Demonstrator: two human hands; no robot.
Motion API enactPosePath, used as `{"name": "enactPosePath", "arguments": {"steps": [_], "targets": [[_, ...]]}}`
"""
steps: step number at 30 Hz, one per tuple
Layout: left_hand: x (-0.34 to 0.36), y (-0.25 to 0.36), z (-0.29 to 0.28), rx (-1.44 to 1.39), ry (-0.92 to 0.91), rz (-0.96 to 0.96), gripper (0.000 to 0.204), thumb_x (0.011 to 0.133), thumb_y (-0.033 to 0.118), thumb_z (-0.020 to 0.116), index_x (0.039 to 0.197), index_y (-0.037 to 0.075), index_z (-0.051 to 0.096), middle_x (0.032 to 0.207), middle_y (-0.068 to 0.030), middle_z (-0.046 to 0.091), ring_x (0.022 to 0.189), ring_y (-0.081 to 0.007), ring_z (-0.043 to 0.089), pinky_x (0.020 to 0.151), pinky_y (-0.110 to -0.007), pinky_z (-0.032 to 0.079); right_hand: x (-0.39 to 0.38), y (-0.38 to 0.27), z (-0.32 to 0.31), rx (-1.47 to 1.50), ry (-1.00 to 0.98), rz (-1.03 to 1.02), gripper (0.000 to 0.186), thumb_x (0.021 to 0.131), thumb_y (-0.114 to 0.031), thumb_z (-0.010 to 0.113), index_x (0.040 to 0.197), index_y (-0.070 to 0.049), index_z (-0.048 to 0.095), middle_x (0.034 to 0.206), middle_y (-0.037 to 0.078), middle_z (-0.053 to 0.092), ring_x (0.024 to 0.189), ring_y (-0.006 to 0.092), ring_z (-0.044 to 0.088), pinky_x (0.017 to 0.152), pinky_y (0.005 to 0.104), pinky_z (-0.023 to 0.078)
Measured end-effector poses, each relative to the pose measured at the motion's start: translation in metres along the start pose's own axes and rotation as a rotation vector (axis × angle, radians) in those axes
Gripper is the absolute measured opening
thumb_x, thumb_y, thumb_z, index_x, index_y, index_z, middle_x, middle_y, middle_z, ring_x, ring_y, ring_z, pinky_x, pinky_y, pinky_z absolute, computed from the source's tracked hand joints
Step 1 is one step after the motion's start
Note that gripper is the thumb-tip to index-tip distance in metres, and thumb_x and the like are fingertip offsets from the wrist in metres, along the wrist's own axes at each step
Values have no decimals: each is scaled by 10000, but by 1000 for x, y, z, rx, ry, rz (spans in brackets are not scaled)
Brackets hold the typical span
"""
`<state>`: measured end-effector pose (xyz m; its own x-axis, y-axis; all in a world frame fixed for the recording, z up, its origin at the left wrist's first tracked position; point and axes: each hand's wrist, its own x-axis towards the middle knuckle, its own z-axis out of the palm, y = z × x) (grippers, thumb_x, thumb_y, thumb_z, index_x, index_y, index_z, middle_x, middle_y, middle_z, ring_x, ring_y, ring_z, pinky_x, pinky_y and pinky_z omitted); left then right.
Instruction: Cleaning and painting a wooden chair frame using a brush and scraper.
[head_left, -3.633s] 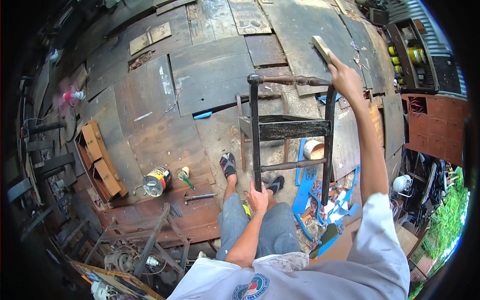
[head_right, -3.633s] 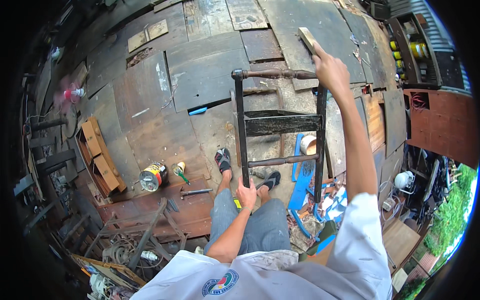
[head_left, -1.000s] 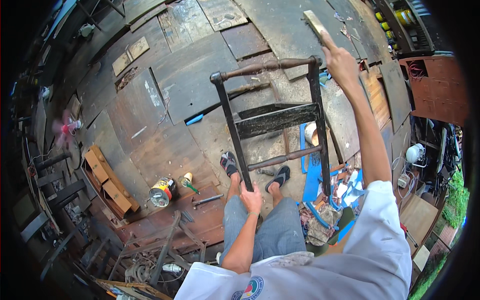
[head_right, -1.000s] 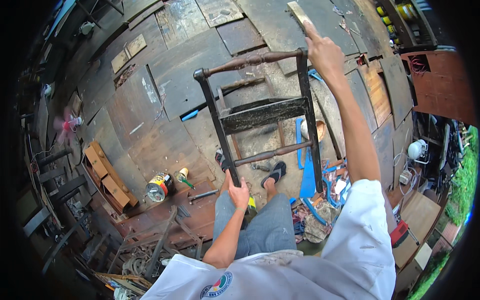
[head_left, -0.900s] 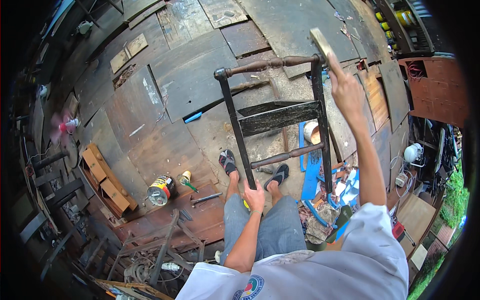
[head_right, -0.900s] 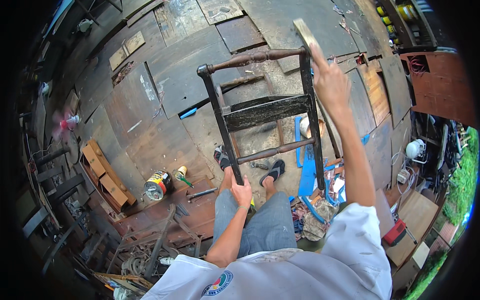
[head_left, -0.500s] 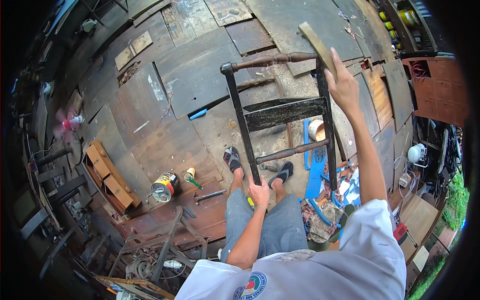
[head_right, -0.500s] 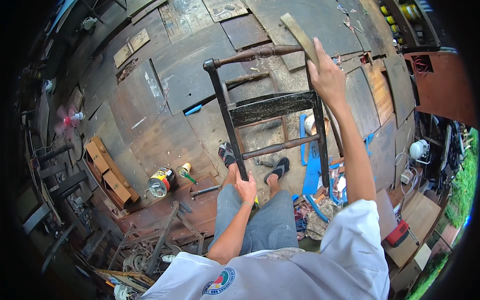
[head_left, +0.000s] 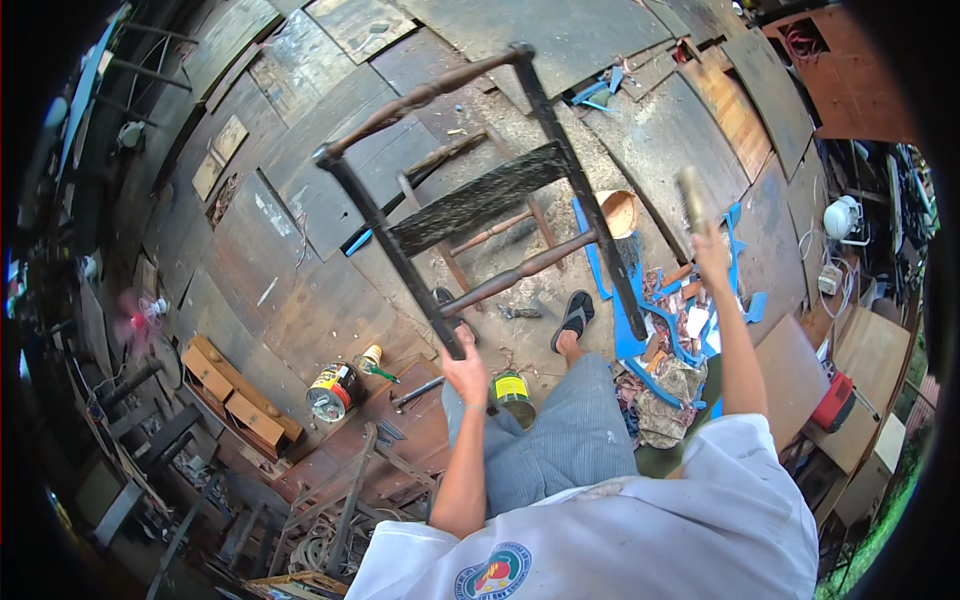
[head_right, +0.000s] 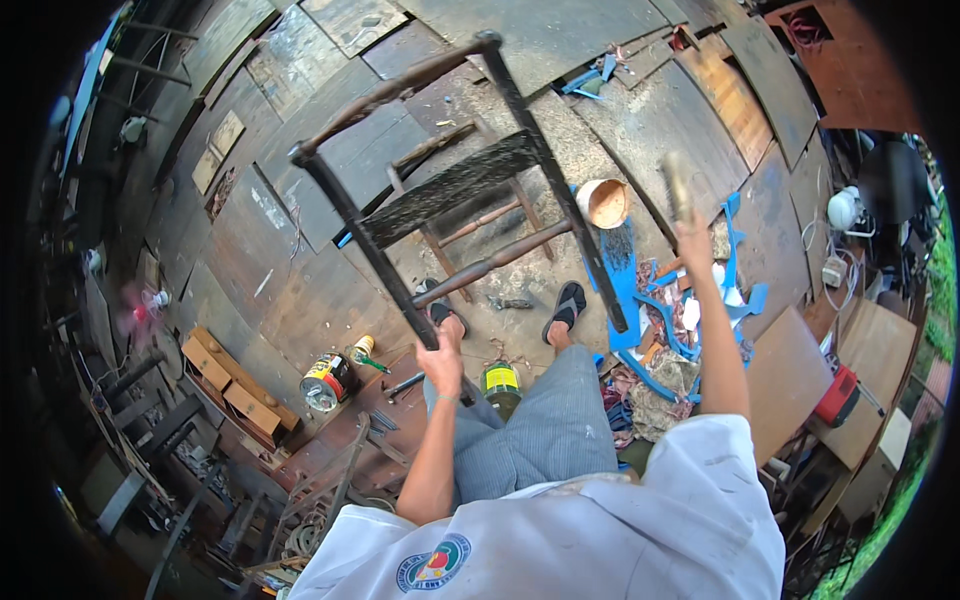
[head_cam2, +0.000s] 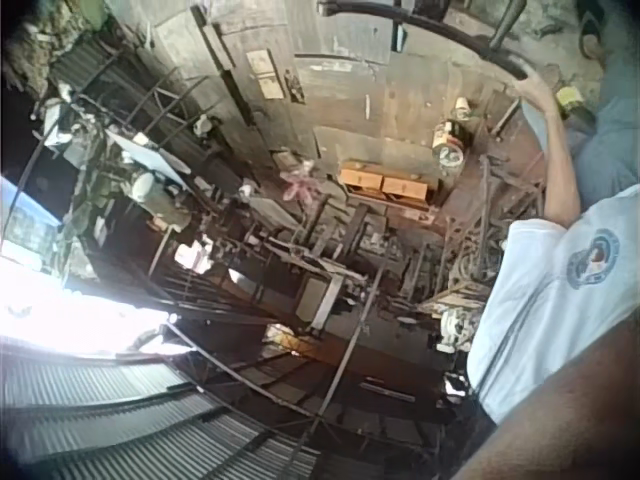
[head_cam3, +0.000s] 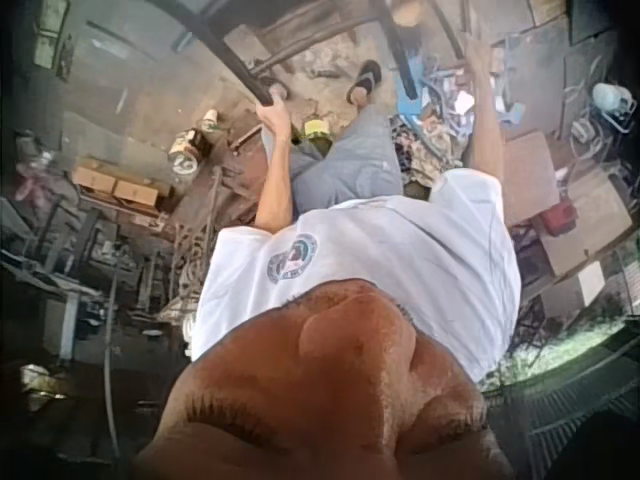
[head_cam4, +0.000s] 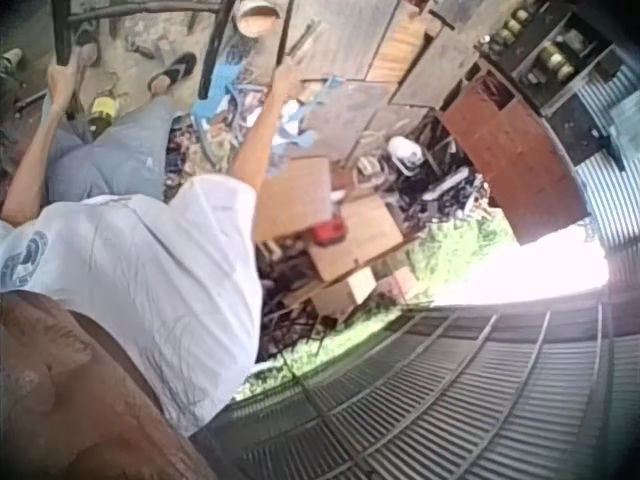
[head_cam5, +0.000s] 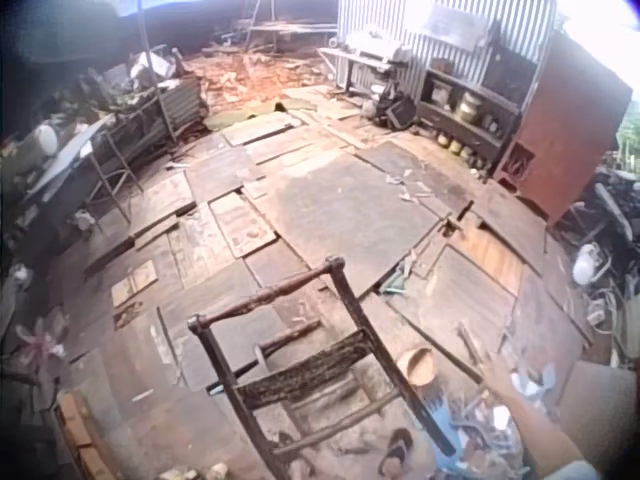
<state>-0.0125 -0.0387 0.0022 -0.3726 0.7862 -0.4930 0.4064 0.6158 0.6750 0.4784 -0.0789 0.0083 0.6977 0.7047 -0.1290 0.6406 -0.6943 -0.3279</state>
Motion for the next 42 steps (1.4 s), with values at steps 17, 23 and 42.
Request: {"name": "enactPosePath", "arguments": {"steps": [17, 23, 42], "targets": [[-4, 25, -28, -112, -24, -232, 199, 914, 162, 587, 1067, 35, 567, 574, 29, 417, 441, -71, 402, 377, -235, 334, 16, 52, 335, -31, -348, 305, 611, 905, -209, 488, 1445, -70, 239, 947, 300, 633, 899, 467, 620, 819, 511, 491], [-3, 26, -29, -102, 19, -213, 179, 912, 172, 597, 1037, 45, 580, 586, 36, 418, 455, -63, 403, 378, -230, 329, 5, 62, 287, 20, -330, 186, 572, 914, -261, 518, 1430, -89, 341, 915, 214, 660, 789, 346, 653, 662, 454, 515], [13, 1, -17, -167, 26, -162, 201, 871, 202, 636, 843, 30, 536, 515, 5, 460, 371, -116, 463, 350, -280, 373, 19, -62, 7, 1242, -869, 248, 540, 976, -340, 503, 1437, -114, 336, 724, -12, 478, 523, 55, 406, 452, 194, 344]]}}
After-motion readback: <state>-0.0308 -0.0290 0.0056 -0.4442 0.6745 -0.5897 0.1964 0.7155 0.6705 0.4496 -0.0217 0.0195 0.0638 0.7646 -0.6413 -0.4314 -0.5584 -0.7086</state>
